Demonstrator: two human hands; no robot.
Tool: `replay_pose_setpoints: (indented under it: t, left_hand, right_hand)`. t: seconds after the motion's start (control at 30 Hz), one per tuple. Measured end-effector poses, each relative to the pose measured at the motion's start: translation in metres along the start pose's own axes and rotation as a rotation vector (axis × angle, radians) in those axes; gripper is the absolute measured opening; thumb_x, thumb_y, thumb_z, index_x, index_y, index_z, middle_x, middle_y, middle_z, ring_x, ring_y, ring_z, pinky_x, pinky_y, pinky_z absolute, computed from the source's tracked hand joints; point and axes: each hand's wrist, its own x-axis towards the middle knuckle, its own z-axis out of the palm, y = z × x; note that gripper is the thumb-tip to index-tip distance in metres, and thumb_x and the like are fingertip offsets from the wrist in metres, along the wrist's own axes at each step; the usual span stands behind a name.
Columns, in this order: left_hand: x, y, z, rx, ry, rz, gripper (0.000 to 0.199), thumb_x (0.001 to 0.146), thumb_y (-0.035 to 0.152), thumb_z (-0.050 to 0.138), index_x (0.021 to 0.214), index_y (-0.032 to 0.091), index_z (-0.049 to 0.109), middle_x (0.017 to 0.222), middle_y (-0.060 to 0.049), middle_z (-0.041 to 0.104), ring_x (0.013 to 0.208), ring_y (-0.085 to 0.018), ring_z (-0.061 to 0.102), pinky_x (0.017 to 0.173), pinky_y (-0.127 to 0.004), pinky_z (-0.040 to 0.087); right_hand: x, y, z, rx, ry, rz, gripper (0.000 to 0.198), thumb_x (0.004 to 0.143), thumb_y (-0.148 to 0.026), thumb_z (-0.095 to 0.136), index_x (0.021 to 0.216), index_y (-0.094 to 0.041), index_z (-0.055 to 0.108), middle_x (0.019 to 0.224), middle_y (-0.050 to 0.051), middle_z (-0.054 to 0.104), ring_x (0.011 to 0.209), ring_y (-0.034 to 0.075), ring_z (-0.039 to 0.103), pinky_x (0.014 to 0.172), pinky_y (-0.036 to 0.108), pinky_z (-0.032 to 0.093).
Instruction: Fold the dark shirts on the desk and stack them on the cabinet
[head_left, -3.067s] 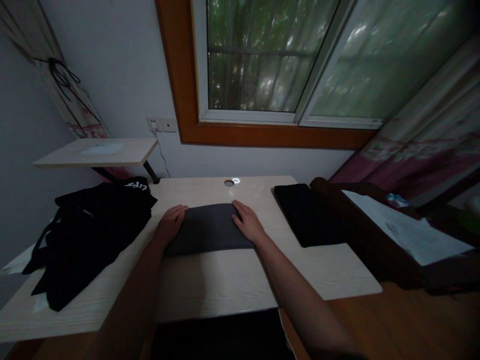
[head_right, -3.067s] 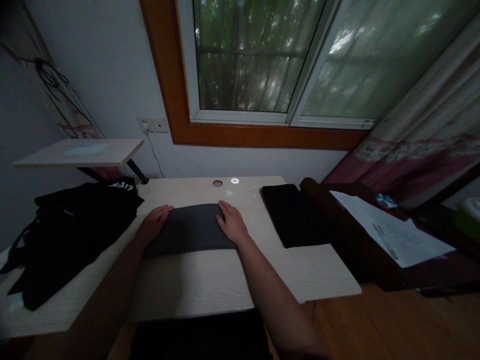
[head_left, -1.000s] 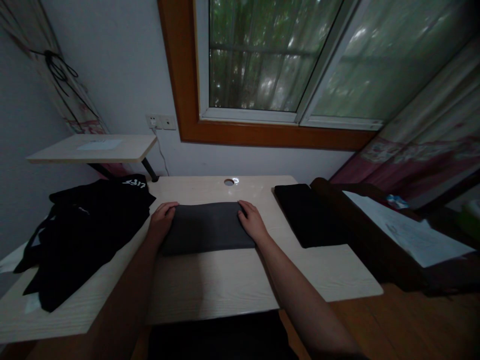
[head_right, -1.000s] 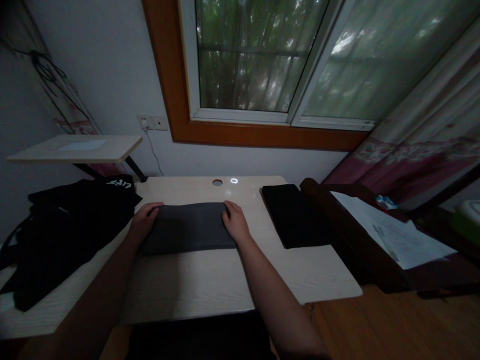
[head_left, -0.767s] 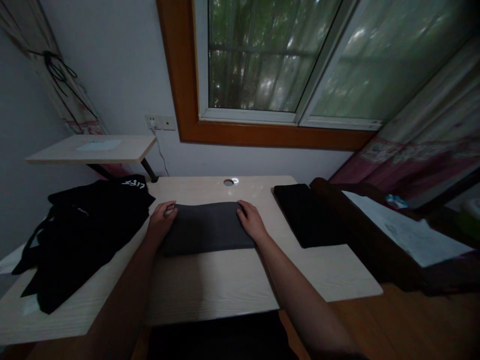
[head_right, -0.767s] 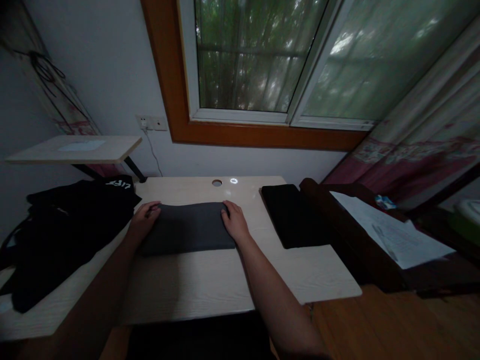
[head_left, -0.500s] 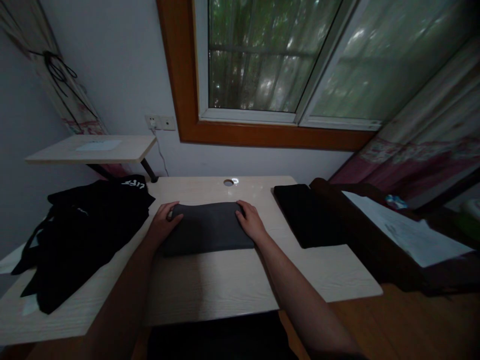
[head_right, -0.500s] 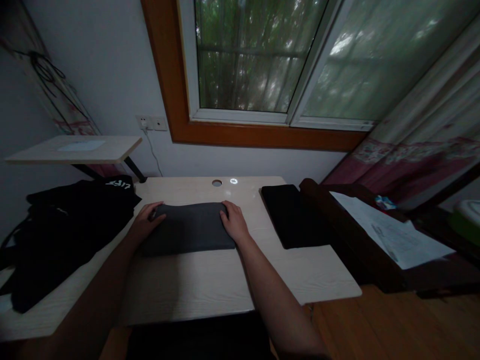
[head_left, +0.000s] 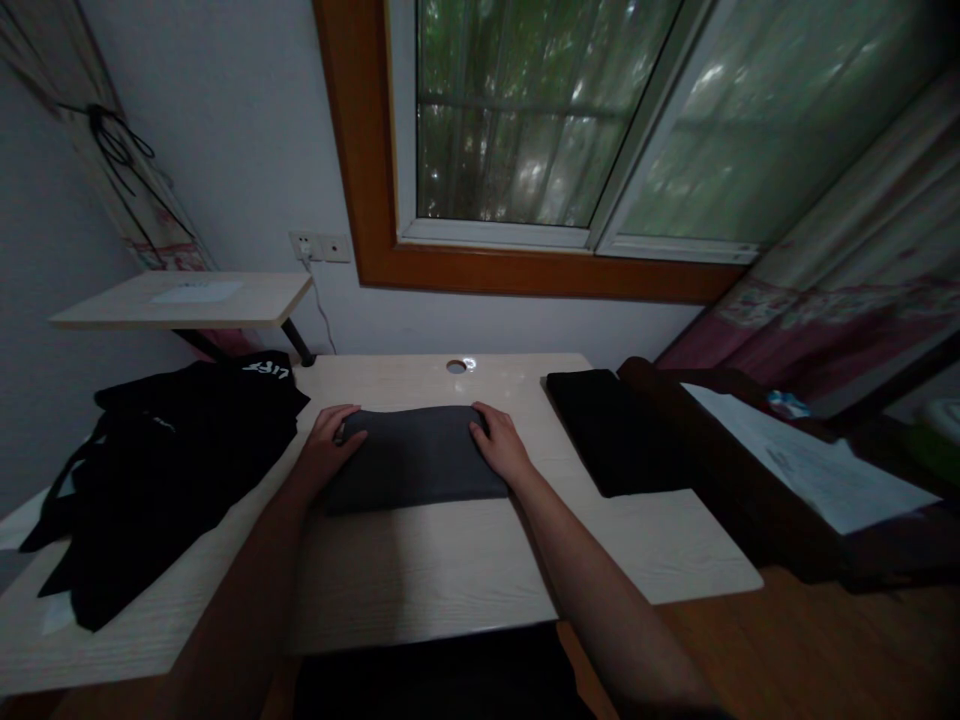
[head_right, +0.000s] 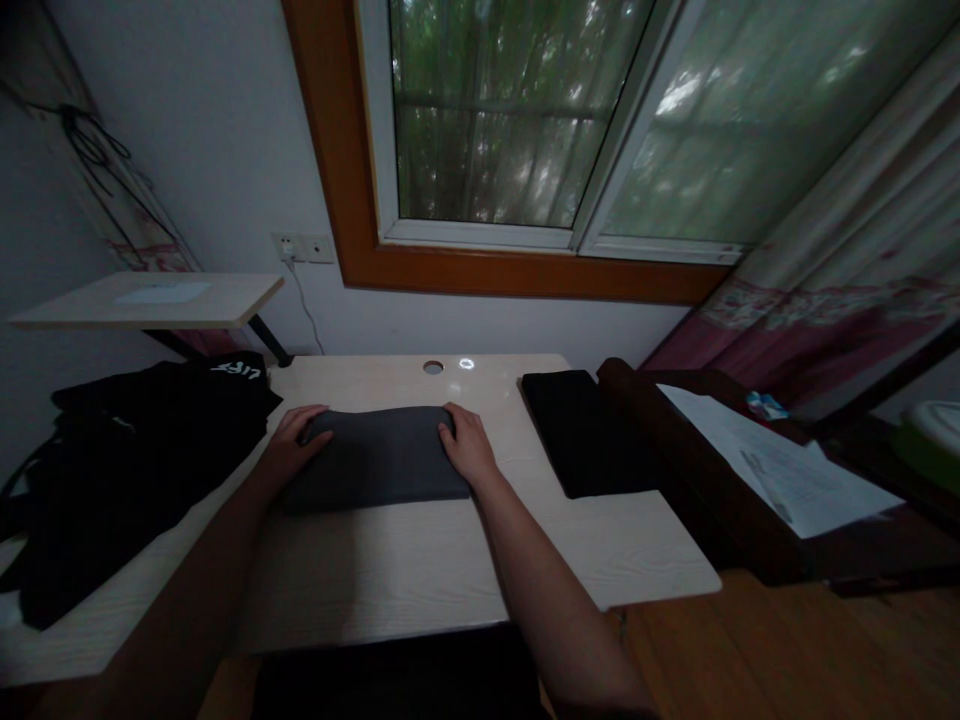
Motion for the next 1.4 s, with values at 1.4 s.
replay_pose_setpoints:
  t: [1.4]
  left_hand:
    - [-0.018,0.006,-0.045,0.633,-0.151,0.321,0.049,0.092,0.018,0.057,0.134,0.042,0.064,0.147,-0.005,0.056,0.137,-0.033,0.046,0.107,-0.054,0.046]
  right_hand:
    - [-0.013,-0.005,-0.046,0.304,-0.299,0.104,0.013,0.081,-0.033,0.062,0.080,-0.021,0.056,0.076,-0.002,0.061,0.072,0.015,0.055,0.068,0.026,0.041]
